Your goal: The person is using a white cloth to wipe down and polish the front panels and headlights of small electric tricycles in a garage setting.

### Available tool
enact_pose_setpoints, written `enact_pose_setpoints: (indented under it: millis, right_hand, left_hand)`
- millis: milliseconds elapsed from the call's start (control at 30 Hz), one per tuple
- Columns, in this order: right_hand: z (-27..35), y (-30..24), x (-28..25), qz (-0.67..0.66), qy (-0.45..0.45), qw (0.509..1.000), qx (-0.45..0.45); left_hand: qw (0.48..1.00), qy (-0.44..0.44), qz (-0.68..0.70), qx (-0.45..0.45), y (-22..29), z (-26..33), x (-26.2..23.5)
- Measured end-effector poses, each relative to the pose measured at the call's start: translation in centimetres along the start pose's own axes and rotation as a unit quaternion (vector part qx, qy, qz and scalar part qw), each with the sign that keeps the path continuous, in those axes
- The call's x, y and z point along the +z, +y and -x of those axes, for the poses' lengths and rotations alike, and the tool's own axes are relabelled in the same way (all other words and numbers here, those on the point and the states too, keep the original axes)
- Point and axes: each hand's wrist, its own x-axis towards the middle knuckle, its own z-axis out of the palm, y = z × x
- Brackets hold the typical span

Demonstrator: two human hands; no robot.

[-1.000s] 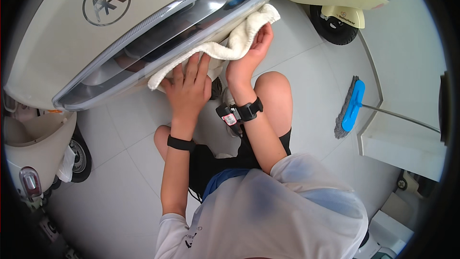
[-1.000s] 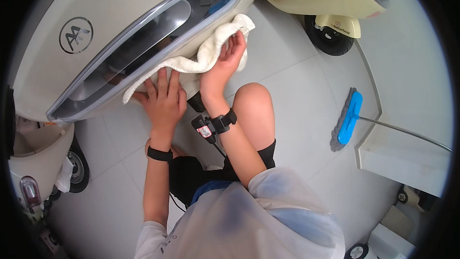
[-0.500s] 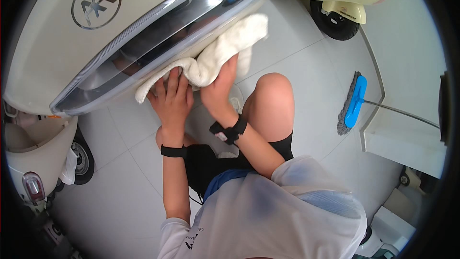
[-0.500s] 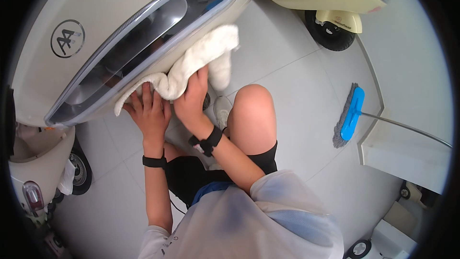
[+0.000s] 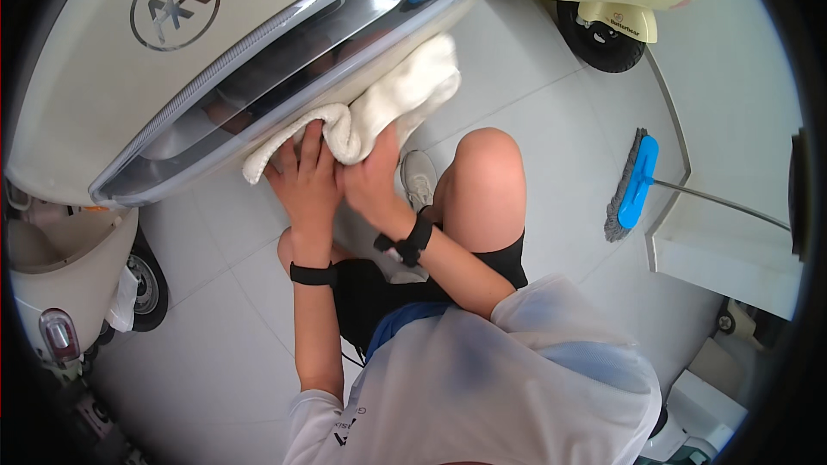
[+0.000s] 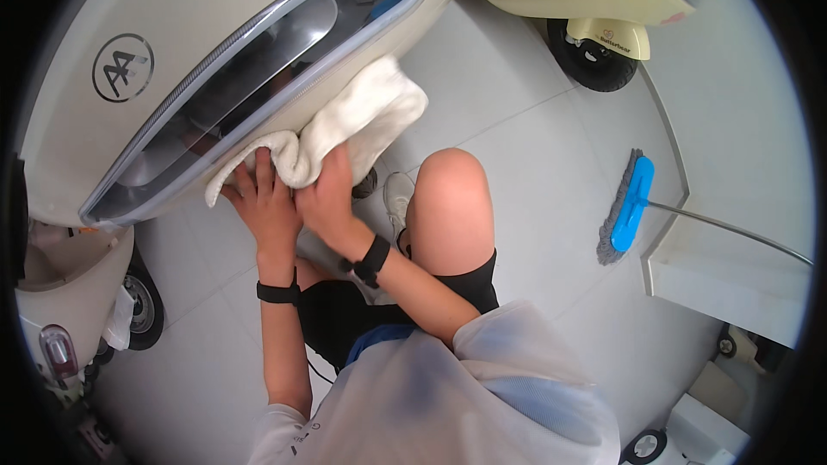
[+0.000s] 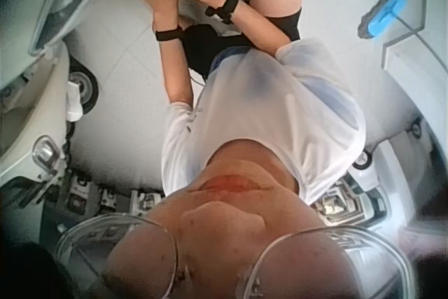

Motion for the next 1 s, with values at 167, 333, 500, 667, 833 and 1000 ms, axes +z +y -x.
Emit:
enact_pose_setpoints:
  millis: [167,333,500,667,833,1000]
  right_hand:
    - [-1.7,0.9,-1.5,0.044,-0.046,0.998,0.012]
    - [0.4,1.0,-0.7,0.047,-0.006,0.999,-0.006]
    - [-3.2,1.4,-2.0,-0.068,-0.015,0.995,0.071]
    - [-0.3,1.1,-1.3,0.186,-0.020,0.978,-0.094]
    - [-2.4,0.3,-1.7,-0.095,-0.037,0.989,0.104]
    - [-1.2,1.1,-1.5,0.076,-0.026,0.996,-0.024]
  left_hand:
    - [0.999,-0.012,-0.032,-0.012,-0.2,-0.3,-1.2]
    - [1.000,-0.027,0.013,-0.008,-0.2,0.0,-0.6]
    - [0.998,-0.048,-0.030,-0.003,-0.6,-0.4,-1.0]
    - [0.998,-0.044,-0.011,-0.044,0.1,-0.6,-0.7]
    - [0.998,-0.051,-0.036,-0.033,0.0,-0.8,-1.3]
    - [0.999,-0.031,-0.021,-0.016,-0.5,0.0,0.0]
